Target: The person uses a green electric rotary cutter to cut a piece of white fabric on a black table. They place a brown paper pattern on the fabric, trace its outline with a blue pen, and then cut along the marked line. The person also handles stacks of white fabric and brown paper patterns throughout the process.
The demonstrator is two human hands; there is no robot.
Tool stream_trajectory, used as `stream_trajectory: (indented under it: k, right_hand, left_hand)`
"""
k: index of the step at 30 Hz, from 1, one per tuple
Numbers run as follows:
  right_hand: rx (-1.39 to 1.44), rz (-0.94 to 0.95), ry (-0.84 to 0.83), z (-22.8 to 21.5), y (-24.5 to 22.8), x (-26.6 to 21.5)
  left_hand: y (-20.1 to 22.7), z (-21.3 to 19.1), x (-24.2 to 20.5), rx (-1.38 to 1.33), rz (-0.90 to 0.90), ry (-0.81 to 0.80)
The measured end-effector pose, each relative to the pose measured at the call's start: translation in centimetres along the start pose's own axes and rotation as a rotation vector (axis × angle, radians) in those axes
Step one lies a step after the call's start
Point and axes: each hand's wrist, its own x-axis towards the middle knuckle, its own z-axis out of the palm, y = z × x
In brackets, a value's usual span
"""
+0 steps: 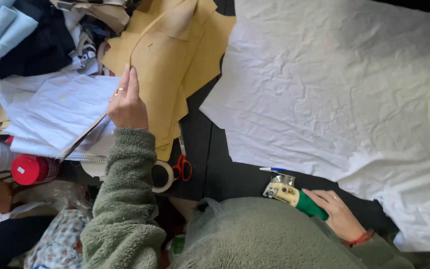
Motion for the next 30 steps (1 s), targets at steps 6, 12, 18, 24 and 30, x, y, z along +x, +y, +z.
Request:
stream_trajectory:
  k: [6,12,18,24,30]
  right_hand:
    - [0.067,0.139,-0.287,-1.0,-2.5,2.6]
    - [0.202,-0.164,-0.04,-2.3,0.7,1.1]
    - [-0.193,0.375,0.462,-2.6,4.1,-0.9]
    - [-0.4,0.1,0.477,-1.4,5.9,-2.5]
    - [-0.466,0.142,0.245,-4.4,5.0,-2.9]
  left_hand:
    - [16.6,-9.2,1.0,-0.681,0.275,0.19]
    - [31.0,-3.1,-8.1,-0.724,0.766,0.064]
    - [32.2,-0.4,-11.7,-0.773,0.898,-0.217]
    - [31.0,0.0,-11.0,-0.795,0.914,-0.292]
    - [28.8,-0.3,-9.8,-0.853,0.793,-0.475]
